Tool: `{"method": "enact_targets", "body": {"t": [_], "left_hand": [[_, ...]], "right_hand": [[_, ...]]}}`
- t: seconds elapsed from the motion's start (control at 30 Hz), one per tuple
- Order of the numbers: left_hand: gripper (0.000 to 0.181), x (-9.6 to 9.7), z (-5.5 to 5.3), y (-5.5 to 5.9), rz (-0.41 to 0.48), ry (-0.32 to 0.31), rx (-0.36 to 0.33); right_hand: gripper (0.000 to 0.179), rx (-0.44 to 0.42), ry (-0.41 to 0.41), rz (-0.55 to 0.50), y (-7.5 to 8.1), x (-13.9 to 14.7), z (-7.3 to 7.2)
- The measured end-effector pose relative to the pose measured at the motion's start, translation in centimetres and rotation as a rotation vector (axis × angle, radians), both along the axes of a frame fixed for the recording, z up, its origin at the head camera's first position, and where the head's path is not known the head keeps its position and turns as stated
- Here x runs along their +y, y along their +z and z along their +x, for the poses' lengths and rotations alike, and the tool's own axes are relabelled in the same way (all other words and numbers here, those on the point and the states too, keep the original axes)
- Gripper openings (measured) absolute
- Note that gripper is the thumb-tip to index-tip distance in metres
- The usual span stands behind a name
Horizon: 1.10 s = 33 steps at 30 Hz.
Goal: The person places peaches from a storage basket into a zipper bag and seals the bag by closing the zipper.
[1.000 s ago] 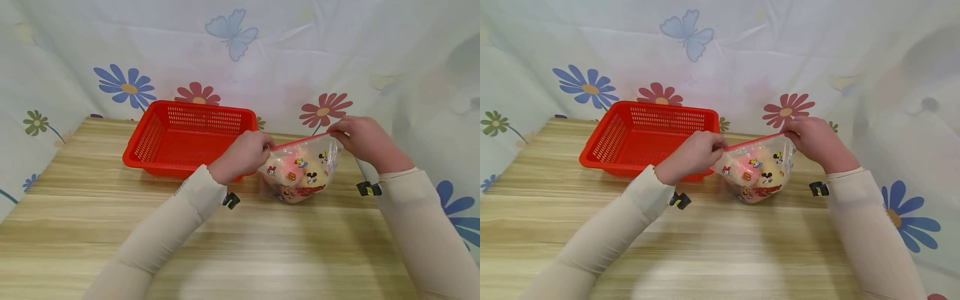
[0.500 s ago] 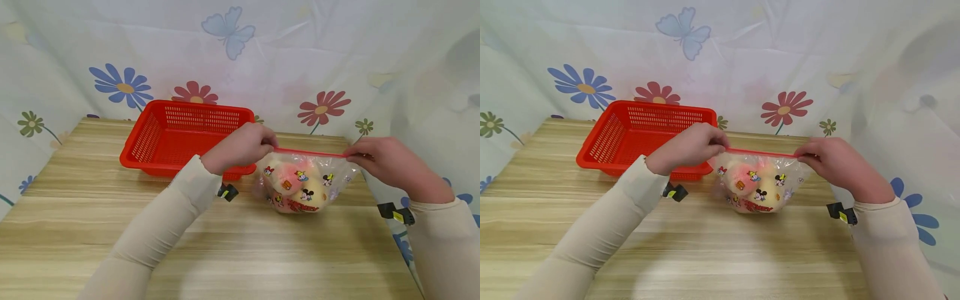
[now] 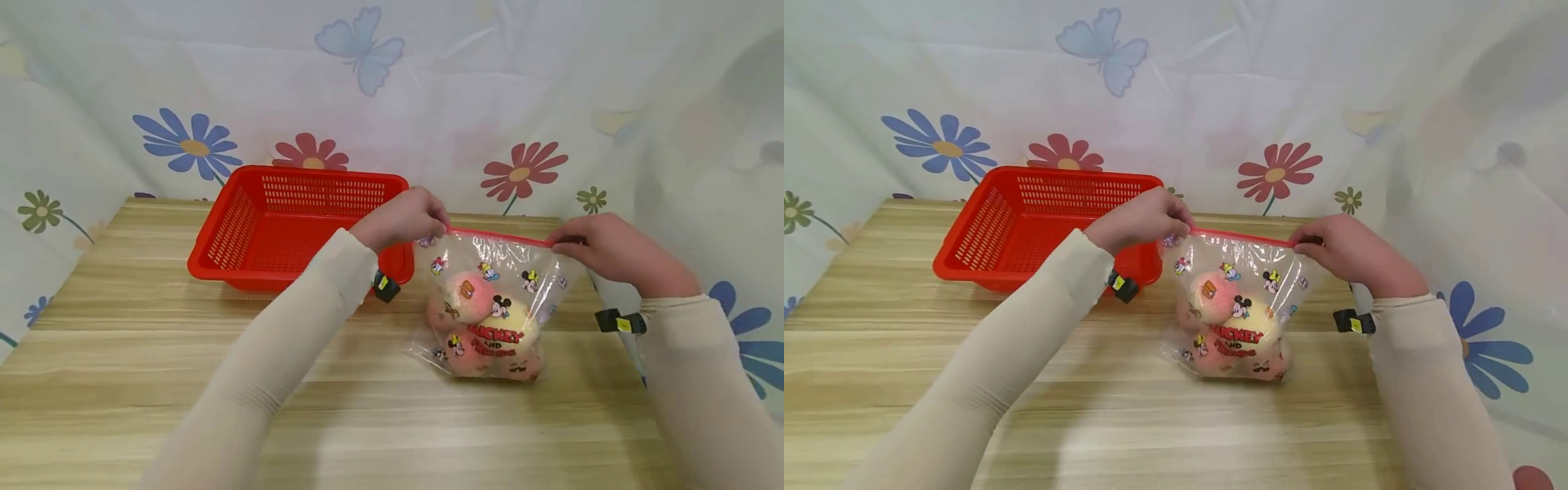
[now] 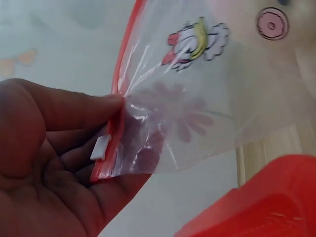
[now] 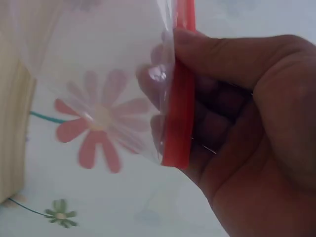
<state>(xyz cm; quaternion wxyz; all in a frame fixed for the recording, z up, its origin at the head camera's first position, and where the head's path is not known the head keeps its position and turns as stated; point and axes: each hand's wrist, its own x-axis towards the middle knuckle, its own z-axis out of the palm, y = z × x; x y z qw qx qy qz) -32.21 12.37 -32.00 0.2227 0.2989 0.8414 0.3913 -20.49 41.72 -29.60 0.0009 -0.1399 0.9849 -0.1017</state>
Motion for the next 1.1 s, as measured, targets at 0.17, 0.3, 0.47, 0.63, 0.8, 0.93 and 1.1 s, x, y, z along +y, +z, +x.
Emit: {"method": "enact_targets", "body": {"t": [0.17,0.3,0.47,0.63,0.8,0.93,1.1], "left_hand": [[0.015,2.1,-1.8,-1.0,-0.096,0.074,0.137],[0.017,3.5,-2.8,-1.5,-0.196,0.122,0.241],[0.02,4.7,-3.7,-2.1,-0.296,0.134,0.33],[0.026,5.4,-4.4,-2.8,-0.376,0.115,0.338],[0.028,5.7,-4.7,-3.4,-0.419,0.099,0.365],[0.036,5.5,-4.0,-3.0,-0.39,0.108,0.365],[0.04,4.8,-0.6,-1.6,-0.339,0.087,0.453]], "right_hand": [[0.018,-0.031,-0.091,-0.022,-2.0,0.9,-3.2],[0.02,-0.064,-0.14,-0.038,-3.1,1.3,-5.1],[0.024,-0.104,-0.189,-0.079,-4.5,1.6,-7.1],[0.026,-0.108,-0.212,-0.104,-6.1,2.0,-8.4],[0.027,-0.144,-0.253,-0.128,-7.5,2.0,-9.0],[0.031,-0.14,-0.278,-0.15,-7.4,1.6,-8.5],[0.04,-0.039,-0.276,-0.154,-6.0,0.4,-5.7]]}}
